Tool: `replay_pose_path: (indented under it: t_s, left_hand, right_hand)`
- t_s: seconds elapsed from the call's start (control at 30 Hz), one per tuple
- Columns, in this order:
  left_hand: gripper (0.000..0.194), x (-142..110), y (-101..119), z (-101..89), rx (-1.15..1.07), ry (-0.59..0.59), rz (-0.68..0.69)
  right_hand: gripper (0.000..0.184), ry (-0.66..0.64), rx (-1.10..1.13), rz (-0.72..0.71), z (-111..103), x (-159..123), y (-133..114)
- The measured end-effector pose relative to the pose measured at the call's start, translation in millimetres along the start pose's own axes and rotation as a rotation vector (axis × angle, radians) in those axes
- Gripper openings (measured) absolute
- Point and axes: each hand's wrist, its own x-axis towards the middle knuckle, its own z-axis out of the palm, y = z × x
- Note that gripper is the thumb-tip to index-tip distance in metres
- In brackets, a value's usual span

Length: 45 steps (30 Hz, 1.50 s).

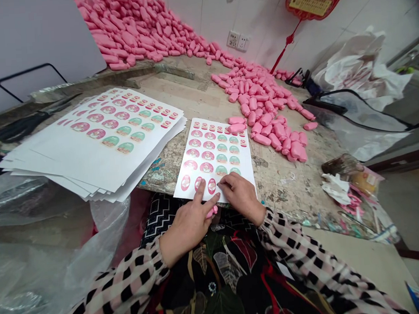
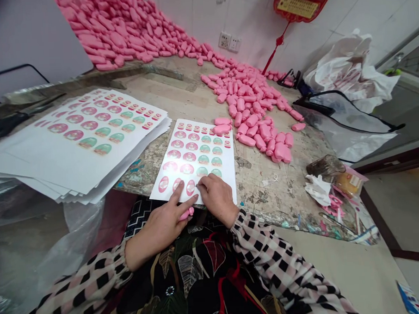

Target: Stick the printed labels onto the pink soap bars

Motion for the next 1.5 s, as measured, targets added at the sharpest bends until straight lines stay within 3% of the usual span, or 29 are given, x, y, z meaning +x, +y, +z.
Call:
replay_pose_path:
  t_s: [0.17, 0.33, 0.47, 0.63, 0.8, 0.93, 1.03, 1.13, 1.2, 1.33, 1.5]
  left_hand:
    - [0.055, 2.0, 0.2, 1.1, 0.009, 0.022, 0.015]
    - [0.059, 1.1, 0.7, 1.2, 0.047, 0.026, 0.022]
    - [0.061, 0.4, 1.6, 0.5, 0.074, 0.015, 0.009]
    - [0.058, 0.4, 2.8, -2.3, 0.069, -0.006, 0.003]
    - [0.053, -3.2, -0.1, -4.1, -0.019, -0.013, 0.012]
    - [0.049, -8.7, -2.9, -14.7, -0.351, 0.131, 0.020]
    - [0.051, -7.9, -3.0, -29.6, -0.941, 0.242, -0.163]
    - [0.055, -0.4, -3.1, -42.6, -1.647, 0.127, -0.419]
    - [0.053, 6.4, -3.7, -46.4, -1.946, 0.033, -0.518]
    - [0.040, 16.7, -2.6, -43.1, -2.115, 0.070, -0.588]
    - [0.045, 19.7, 1.5, -36.7, -2.090, 0.032, -0.566]
  right_hand:
    - [0.018, 0.054, 0.131, 0.151, 7.1, -5.6, -8.8]
    - [0.026, -0.005, 0.124, 0.278, 4.2, 1.2, -15.1]
    - [0.022, -0.001, 0.094, 0.276, -2.6, 6.8, -19.5]
    - [0.023, 0.120, 0.095, 0.210, -17.3, 9.7, -23.0]
    - [0.031, 0.119, 0.386, 0.298, -12.2, 13.4, -0.5]
    - [0.035, 0.115, 0.698, 0.355, 5.3, 14.5, 18.5]
    - [0.034, 0.173, 0.852, 0.384, 6.1, 14.7, 16.5]
    - [0.030, 0.214, 0.948, 0.352, -5.1, 11.2, -1.5]
    - [0.026, 0.192, 0.970, 0.278, -13.4, 5.9, -17.4]
    - [0.023, 0.071, 0.999, 0.166, -17.3, -6.2, -41.4]
    - [0.025, -0.006, 0.999, 0.194, -5.7, -13.0, -45.5]
